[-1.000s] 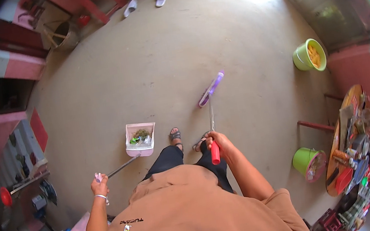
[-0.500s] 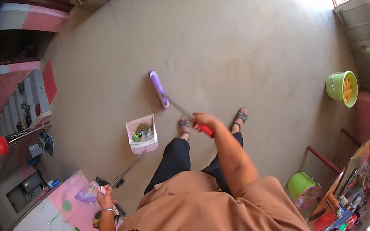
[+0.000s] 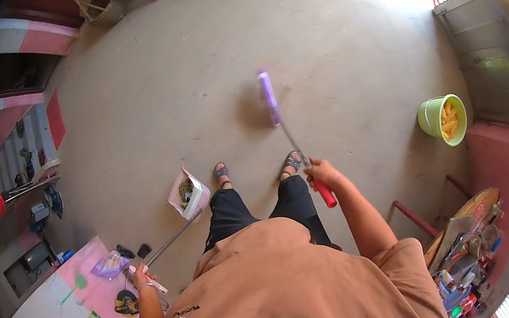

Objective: The person opens the door to retrieve a broom and a dustpan from outside. They sweep debris off the floor into the dustpan using the broom, set the broom and dustpan down, and pick up a bucket.

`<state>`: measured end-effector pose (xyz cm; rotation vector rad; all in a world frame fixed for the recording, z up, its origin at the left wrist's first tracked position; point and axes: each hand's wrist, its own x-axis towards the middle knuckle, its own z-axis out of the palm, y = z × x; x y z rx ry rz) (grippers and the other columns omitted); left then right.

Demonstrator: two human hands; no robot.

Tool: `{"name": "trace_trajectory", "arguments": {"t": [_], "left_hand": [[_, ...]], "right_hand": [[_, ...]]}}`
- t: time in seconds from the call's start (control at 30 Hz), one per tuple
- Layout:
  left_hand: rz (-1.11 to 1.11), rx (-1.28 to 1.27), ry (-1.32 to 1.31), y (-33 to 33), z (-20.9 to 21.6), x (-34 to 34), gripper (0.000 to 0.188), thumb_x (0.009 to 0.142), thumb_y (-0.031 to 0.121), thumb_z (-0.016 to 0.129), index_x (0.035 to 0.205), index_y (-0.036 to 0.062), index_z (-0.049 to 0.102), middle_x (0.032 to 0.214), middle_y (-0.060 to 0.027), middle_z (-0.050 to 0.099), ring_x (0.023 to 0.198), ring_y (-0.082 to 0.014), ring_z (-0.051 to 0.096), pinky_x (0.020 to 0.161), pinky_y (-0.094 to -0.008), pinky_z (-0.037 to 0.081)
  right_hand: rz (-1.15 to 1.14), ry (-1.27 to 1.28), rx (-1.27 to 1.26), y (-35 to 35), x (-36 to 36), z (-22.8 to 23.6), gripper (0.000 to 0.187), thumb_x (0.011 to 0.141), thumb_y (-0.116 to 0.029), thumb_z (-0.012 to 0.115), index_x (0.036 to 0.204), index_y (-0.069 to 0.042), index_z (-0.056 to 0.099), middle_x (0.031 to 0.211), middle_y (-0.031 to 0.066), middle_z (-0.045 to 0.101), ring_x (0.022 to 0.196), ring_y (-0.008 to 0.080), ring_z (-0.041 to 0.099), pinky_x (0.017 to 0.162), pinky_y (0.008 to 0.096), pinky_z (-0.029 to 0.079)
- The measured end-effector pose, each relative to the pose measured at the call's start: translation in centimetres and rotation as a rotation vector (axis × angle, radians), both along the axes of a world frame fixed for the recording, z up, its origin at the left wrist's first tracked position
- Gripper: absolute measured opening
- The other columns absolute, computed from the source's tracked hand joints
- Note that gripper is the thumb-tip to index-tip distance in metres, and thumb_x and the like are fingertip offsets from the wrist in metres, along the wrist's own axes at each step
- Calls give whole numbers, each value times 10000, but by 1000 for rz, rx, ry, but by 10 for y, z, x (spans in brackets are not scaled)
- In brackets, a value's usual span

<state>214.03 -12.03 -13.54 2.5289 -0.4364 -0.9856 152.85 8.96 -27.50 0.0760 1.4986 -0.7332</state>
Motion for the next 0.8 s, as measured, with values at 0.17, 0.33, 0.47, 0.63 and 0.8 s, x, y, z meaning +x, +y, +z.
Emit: {"name": "trace_trajectory", "arguments": {"t": [0.17, 0.33, 0.47, 0.63, 0.8], "left_hand": [[-18, -34, 64, 32, -5, -36, 248, 739, 300, 661, 771, 111, 503, 566, -23, 399, 382, -157, 379, 396, -303, 380], [-149, -16, 139, 27, -16, -70, 241, 742, 294, 658, 792, 116, 503, 524, -12, 382, 366, -153, 389, 387, -313, 380], [-167, 9, 180, 13, -21, -97, 228, 751, 288, 648, 820, 119, 513, 528, -11, 385, 353, -146, 378, 381, -308, 381], [-173, 44, 218, -12, -28, -138, 248, 749, 305, 655, 865, 119, 540, 535, -3, 386, 356, -142, 376, 393, -296, 398], [-277, 100, 198, -57, -43, -190, 246, 758, 288, 649, 906, 117, 553, 532, -5, 398, 357, -132, 384, 390, -287, 393]], "right_hand": [[138, -184, -11, 39, 6, 7, 501, 837, -107, 531, 1306, -21, 376, 641, 49, 523, 479, 144, 502, 409, 304, 448], [463, -108, 124, 21, -39, -37, 171, 827, -122, 541, 933, 8, 508, 640, 65, 542, 506, 169, 533, 419, 318, 446], [629, 161, 76, 11, -118, -46, 151, 814, -133, 558, 870, 7, 544, 682, 102, 580, 511, 211, 552, 434, 350, 479], [141, 118, 140, -6, -169, 5, 391, 806, -87, 553, 1161, 45, 456, 619, 75, 530, 478, 160, 503, 406, 299, 434], [156, 124, 74, -40, -154, 51, 587, 810, -109, 565, 1341, -33, 326, 653, 80, 544, 491, 151, 520, 426, 298, 459]]}}
